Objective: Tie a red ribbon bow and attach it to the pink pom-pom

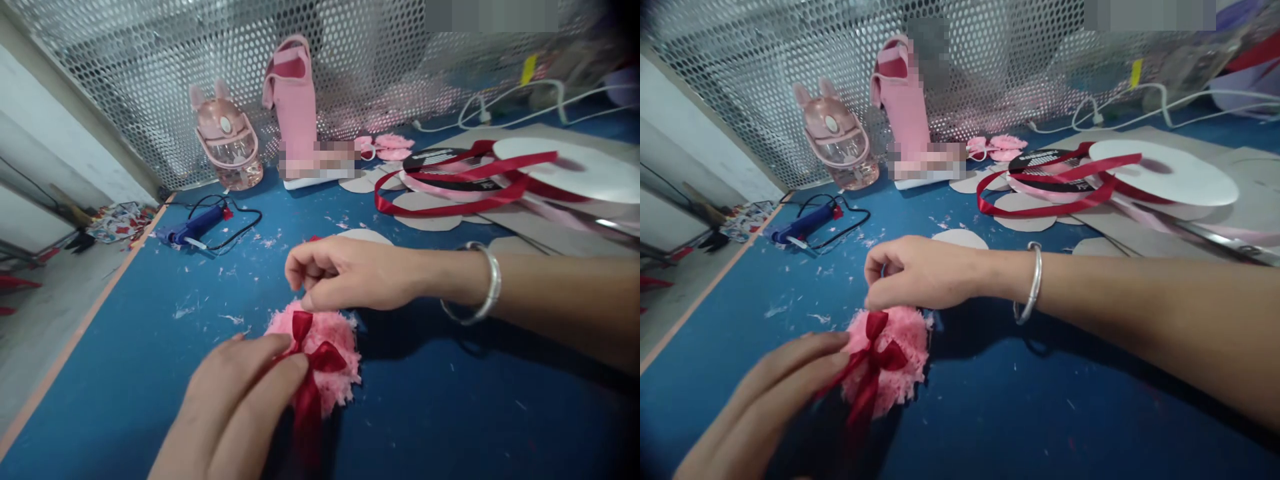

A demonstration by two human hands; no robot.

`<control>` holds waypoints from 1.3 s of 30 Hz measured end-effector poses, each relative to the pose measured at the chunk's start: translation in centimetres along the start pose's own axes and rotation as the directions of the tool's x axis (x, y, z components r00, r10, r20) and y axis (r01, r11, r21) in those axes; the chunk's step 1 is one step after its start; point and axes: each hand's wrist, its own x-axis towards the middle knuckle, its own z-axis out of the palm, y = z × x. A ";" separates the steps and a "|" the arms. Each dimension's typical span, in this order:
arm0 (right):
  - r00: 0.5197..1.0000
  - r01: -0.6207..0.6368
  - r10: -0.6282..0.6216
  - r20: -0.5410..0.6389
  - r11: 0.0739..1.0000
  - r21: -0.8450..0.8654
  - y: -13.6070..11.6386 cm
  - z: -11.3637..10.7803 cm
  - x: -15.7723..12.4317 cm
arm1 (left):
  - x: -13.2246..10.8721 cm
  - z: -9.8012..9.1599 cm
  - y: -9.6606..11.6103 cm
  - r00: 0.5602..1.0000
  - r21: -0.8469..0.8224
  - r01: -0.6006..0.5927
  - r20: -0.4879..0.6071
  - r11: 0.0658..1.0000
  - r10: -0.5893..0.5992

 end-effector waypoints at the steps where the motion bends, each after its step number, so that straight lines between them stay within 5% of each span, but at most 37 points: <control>1: 0.999 0.026 -0.026 -0.031 1.000 0.008 0.1 0.0 -0.1 | 0.1 -0.3 0.0 0.998 -0.028 0.055 -0.037 0.998 -0.056; 4: 0.995 0.090 -0.091 -0.043 0.995 -0.036 0.3 0.4 -0.2 | 0.9 -0.7 -0.2 0.990 -0.021 0.122 -0.062 0.992 -0.123; 10: 0.994 0.093 -0.099 -0.045 0.989 -0.117 0.7 1.5 -0.1 | 2.5 0.2 -0.1 0.992 -0.066 0.079 0.101 0.995 -0.073; 31: 0.962 0.251 -0.273 -0.005 0.889 -0.382 0.9 2.3 -0.1 | 2.8 0.1 0.4 0.956 -0.116 0.149 0.272 0.982 -0.113; 35: 0.971 0.231 -0.241 0.009 0.920 -0.317 1.0 1.9 0.0 | 2.8 -0.2 0.5 0.961 -0.112 0.141 0.256 0.984 -0.108; 39: 0.991 0.136 -0.135 0.015 0.990 -0.029 0.6 0.2 -0.2 | 1.8 -0.6 0.2 0.964 -0.080 0.233 0.148 0.969 -0.219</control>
